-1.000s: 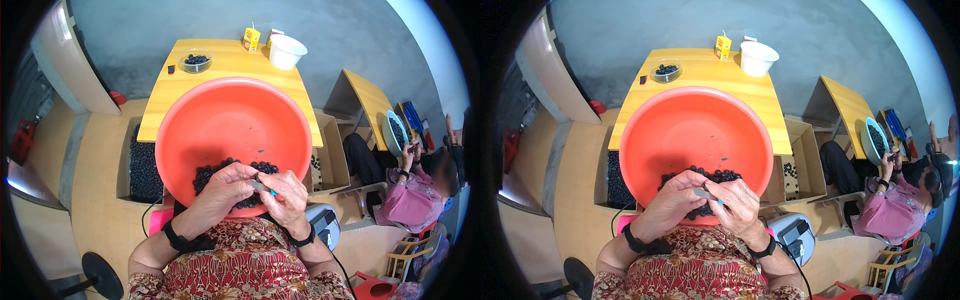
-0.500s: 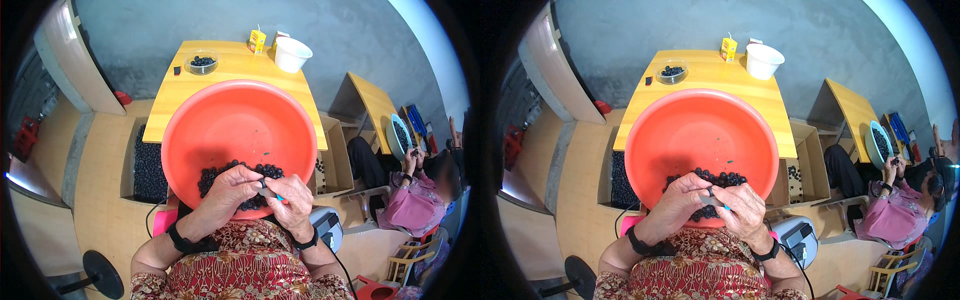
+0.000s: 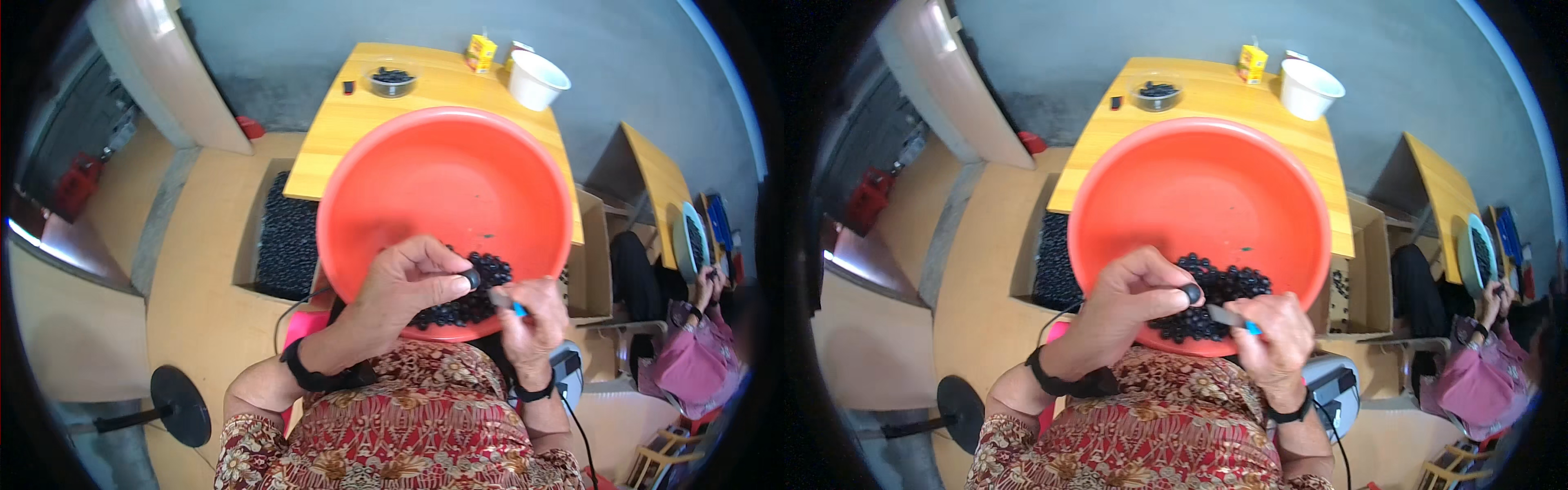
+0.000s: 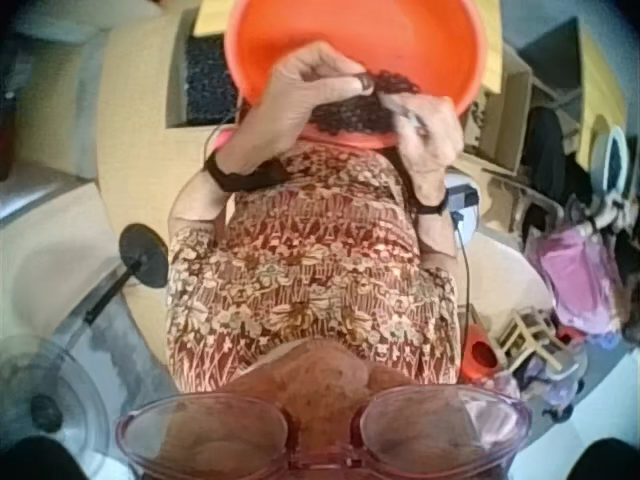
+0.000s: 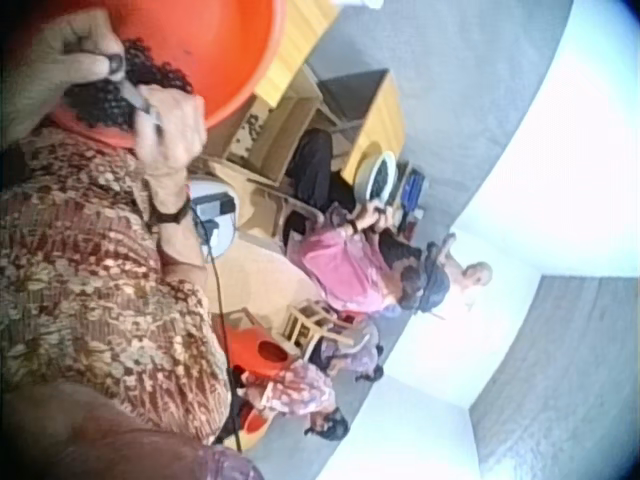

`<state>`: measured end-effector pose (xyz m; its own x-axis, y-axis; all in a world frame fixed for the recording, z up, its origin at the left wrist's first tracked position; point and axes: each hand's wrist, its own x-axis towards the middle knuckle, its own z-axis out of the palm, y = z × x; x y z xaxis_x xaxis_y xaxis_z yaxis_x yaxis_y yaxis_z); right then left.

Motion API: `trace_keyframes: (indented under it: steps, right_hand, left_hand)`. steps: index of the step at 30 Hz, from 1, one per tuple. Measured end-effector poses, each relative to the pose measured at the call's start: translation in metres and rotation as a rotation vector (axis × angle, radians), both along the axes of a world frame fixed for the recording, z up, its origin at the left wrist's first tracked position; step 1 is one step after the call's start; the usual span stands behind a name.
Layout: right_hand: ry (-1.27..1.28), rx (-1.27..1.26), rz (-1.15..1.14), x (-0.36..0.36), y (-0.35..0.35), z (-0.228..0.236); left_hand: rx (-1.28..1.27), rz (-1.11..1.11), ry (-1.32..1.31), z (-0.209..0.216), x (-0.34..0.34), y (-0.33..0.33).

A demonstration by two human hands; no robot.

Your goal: Manually removing stems or imperfections from small black grapes and placing them in a bowl.

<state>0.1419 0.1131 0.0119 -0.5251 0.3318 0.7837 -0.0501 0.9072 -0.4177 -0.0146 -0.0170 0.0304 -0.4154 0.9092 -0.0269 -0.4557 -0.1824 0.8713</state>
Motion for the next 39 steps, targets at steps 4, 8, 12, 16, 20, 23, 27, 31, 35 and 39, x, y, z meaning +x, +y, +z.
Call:
trace_keyframes:
  steps: [4,8,12,16,20,23,27,31,35,39]
  right_hand:
    - [0.038,-0.073,-0.053,0.009,0.010,-0.005]
    - [0.045,-0.080,-0.081,0.012,0.011,-0.005]
    - [0.034,-0.067,-0.094,0.012,0.013,-0.005]
    - [0.060,-0.089,-0.120,0.008,0.021,0.000]
    - [0.064,-0.215,-0.177,0.017,0.028,0.001]
    - [0.087,-0.259,-0.196,0.025,0.033,0.004]
    - [0.129,-0.267,-0.241,0.035,0.042,0.005]
    - [0.167,-0.340,-0.214,0.036,0.042,0.005]
    - [0.159,-0.309,-0.196,0.033,0.043,0.005]
    - [0.100,-0.383,-0.166,0.029,0.039,0.006]
  left_hand:
    - [0.106,0.404,0.305,0.035,-0.044,-0.047]
    - [0.047,0.710,0.495,0.000,-0.115,-0.088]
    - [-0.352,0.858,0.536,-0.049,-0.157,-0.114]
    - [-0.303,0.971,0.811,-0.026,-0.117,-0.097]
    - [-0.112,0.494,1.188,0.008,-0.056,-0.049]
    - [-0.133,0.057,1.065,-0.014,-0.032,-0.009]
    - [-0.147,-0.119,1.233,-0.068,-0.011,0.037]
    - [-0.172,-0.148,1.413,-0.102,-0.002,0.060]
    - [-0.210,-0.203,1.508,-0.121,-0.003,0.068]
    - [-0.179,-0.131,1.432,-0.123,-0.003,0.067]
